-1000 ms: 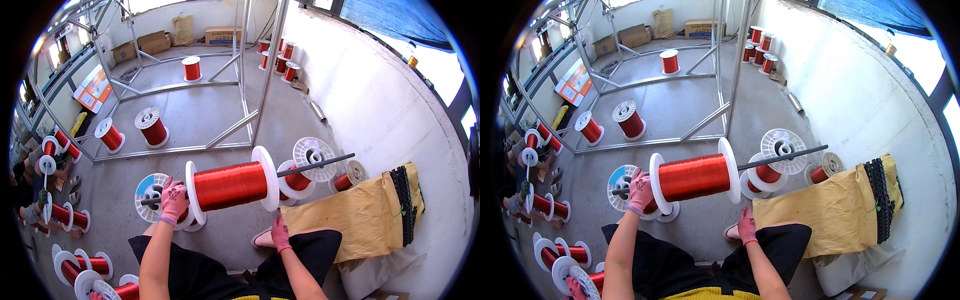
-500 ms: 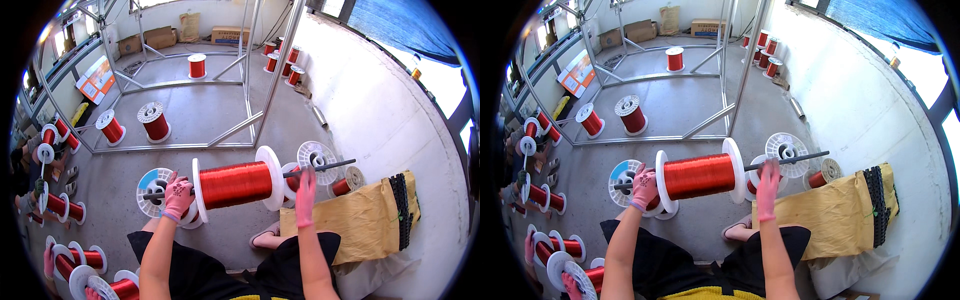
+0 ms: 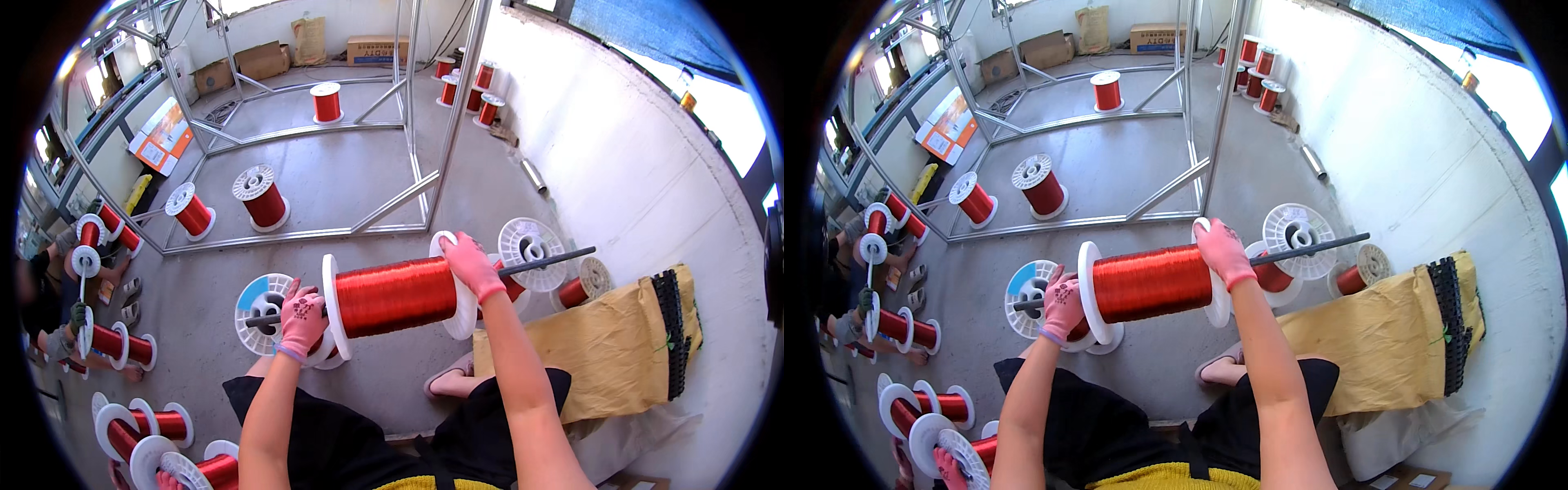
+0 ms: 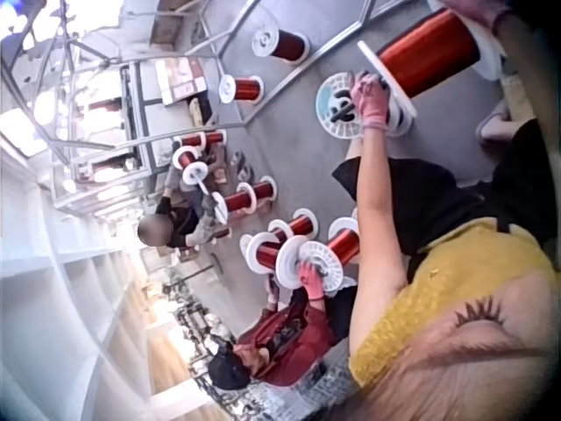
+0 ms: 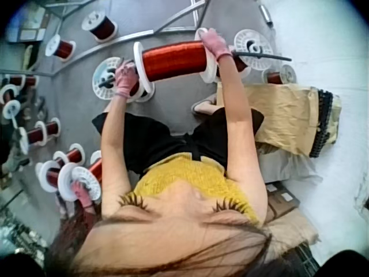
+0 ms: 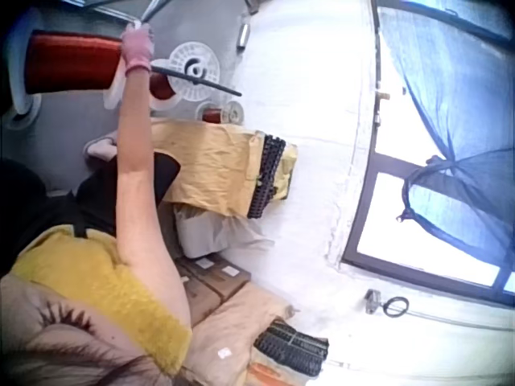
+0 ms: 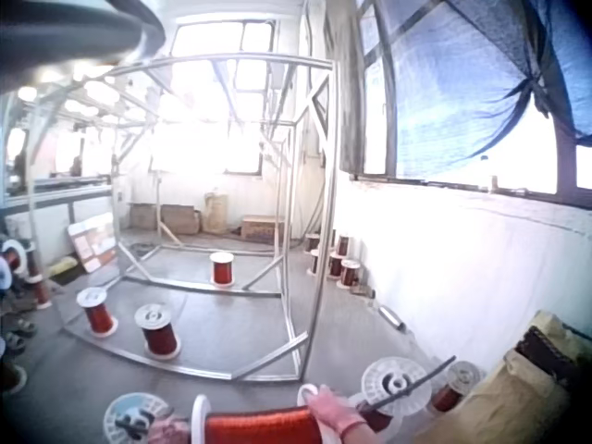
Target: The person winds red wire onto spools by hand while seated on the floor. They rotate the spools on a metal bar and use their hands to guide the wire.
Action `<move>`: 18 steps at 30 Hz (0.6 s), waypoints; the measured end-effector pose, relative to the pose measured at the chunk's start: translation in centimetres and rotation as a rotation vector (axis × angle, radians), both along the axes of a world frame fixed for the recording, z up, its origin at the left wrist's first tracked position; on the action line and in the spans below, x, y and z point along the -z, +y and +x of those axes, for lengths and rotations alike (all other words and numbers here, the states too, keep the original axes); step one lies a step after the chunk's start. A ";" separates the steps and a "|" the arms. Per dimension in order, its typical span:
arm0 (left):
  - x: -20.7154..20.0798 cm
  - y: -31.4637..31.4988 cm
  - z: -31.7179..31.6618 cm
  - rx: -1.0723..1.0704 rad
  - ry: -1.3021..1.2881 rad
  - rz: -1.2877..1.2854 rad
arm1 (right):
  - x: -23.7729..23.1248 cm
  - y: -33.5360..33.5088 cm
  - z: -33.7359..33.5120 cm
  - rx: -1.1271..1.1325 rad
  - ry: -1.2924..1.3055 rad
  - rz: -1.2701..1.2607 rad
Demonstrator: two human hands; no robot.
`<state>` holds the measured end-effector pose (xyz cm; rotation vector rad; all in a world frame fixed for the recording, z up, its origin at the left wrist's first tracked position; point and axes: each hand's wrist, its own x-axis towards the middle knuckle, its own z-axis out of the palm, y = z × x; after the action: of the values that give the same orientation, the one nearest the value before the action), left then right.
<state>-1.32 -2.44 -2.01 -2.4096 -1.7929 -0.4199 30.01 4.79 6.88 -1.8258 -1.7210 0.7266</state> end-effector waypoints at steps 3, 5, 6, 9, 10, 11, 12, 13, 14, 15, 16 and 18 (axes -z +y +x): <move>-0.1 0.1 -0.1 0.000 -0.002 0.001 | 5.1 -5.7 0.7 0.038 0.129 0.476; -0.3 0.1 0.1 0.021 0.001 0.021 | 11.0 -12.5 1.5 0.118 0.116 0.431; -0.4 0.2 0.2 0.042 -0.045 0.035 | 14.3 -14.7 2.2 0.014 -0.176 -0.090; -0.8 0.3 0.6 0.028 -0.007 0.075 | 22.7 -19.0 4.3 0.079 -0.414 -0.182; -0.9 0.0 0.6 0.019 0.022 0.090 | 24.3 -18.2 5.2 -0.018 -0.531 -0.027; -0.9 0.1 0.7 0.012 0.097 -0.001 | 25.3 -18.6 5.8 -0.128 -0.679 -0.063; -0.9 -0.3 0.7 -0.003 0.088 -0.049 | 25.7 -17.4 6.6 0.169 -0.084 -0.269; -1.0 0.1 0.6 0.004 0.088 0.000 | 25.6 -16.4 6.9 0.179 -0.053 -0.174; -0.9 -0.1 0.6 -0.013 0.098 0.030 | 25.1 -15.9 7.1 0.195 -0.030 -0.071; -0.8 0.0 0.5 -0.010 0.102 0.019 | 24.4 -15.6 7.1 0.197 -0.050 0.054; -0.7 0.1 0.4 -0.007 0.104 0.008 | 23.6 -15.4 7.1 0.226 -0.005 -0.009; -0.4 0.3 0.4 0.029 0.136 0.054 | 22.2 -15.9 6.7 0.246 -0.002 -0.044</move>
<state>-0.96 -2.19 -1.56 -2.3683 -1.6710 -0.2950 36.68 -11.07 -15.33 -2.0229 -1.4568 0.6656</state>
